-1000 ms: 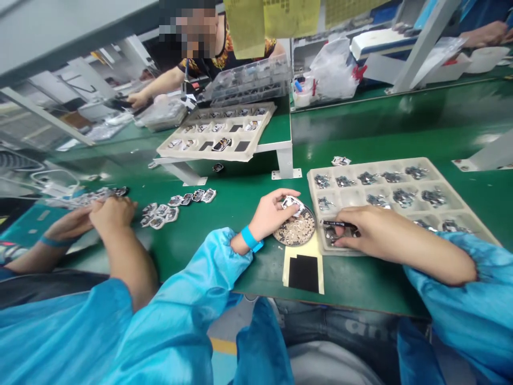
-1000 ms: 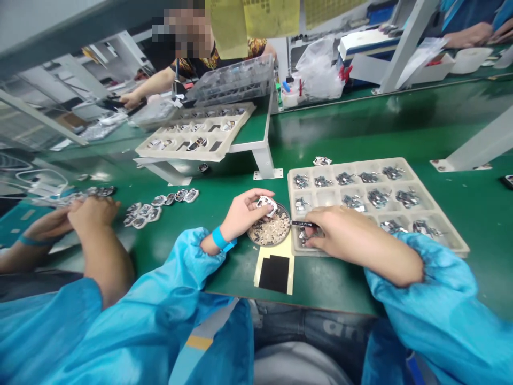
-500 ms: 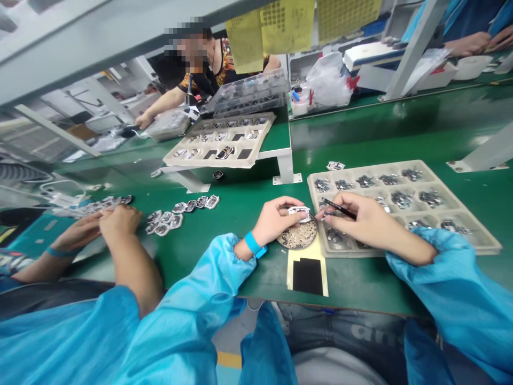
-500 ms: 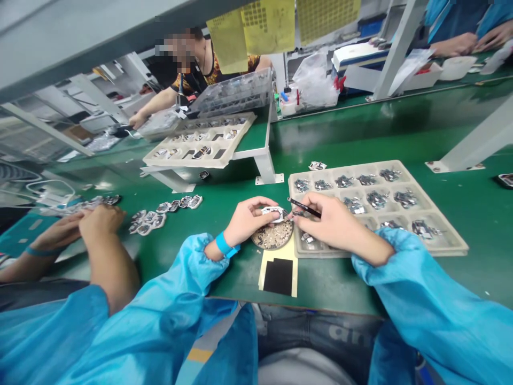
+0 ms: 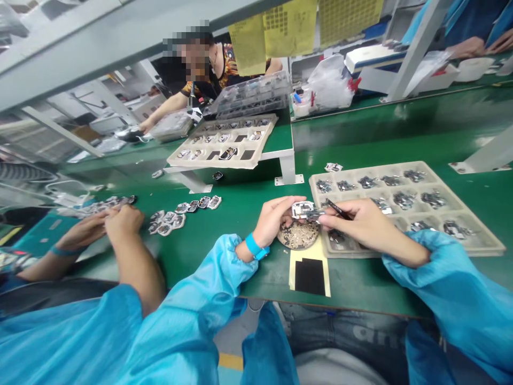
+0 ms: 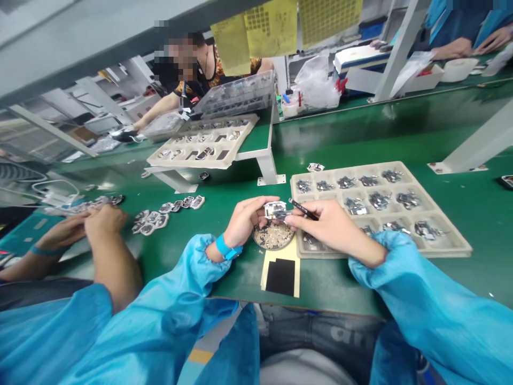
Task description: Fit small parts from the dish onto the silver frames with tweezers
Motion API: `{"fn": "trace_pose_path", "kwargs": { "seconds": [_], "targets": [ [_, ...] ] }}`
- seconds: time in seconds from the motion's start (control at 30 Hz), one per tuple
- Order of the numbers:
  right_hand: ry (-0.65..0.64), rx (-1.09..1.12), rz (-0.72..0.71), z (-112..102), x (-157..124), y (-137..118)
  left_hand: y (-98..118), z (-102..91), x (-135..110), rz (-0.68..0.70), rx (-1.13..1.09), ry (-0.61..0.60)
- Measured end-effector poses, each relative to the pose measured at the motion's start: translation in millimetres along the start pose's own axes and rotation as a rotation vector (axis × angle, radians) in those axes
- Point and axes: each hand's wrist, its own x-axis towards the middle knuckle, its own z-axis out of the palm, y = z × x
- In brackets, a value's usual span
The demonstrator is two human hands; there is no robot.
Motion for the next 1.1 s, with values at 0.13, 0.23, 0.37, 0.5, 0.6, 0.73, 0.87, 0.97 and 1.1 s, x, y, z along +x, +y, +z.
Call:
{"fn": "trace_pose_path", "kwargs": {
  "seconds": [0.13, 0.23, 0.37, 0.5, 0.6, 0.73, 0.87, 0.97, 1.1],
  "targets": [
    [0.078, 0.049, 0.061, 7, 1, 1, -1, -0.8, -3, 0.053, -0.004, -0.039],
    [0.096, 0.08, 0.084, 12, 2, 1, 1, -0.5, -6, 0.13, 0.107, -0.041],
    [0.13, 0.117, 0.141, 15, 3, 1, 5, 3.5, -9, 0.212, 0.167, -0.055],
    [0.116, 0.128, 0.154, 15, 4, 1, 3, 5.9, -9, 0.228, 0.115, -0.098],
    [0.102, 0.131, 0.149, 14, 5, 3, -3, 5.1, -8, 0.219, 0.141, -0.109],
    [0.098, 0.105, 0.152, 12, 6, 7, -6, 4.3, -9, 0.224, 0.241, -0.099],
    [0.077, 0.066, 0.146, 10, 6, 11, -5, 4.7, -10, 0.247, 0.315, -0.088],
    [0.087, 0.067, 0.138, 11, 6, 12, -5, 5.2, -10, 0.251, 0.346, -0.074],
    [0.098, 0.053, 0.15, 13, 6, 11, -7, 5.5, -9, 0.267, 0.357, -0.065]
  ]
}}
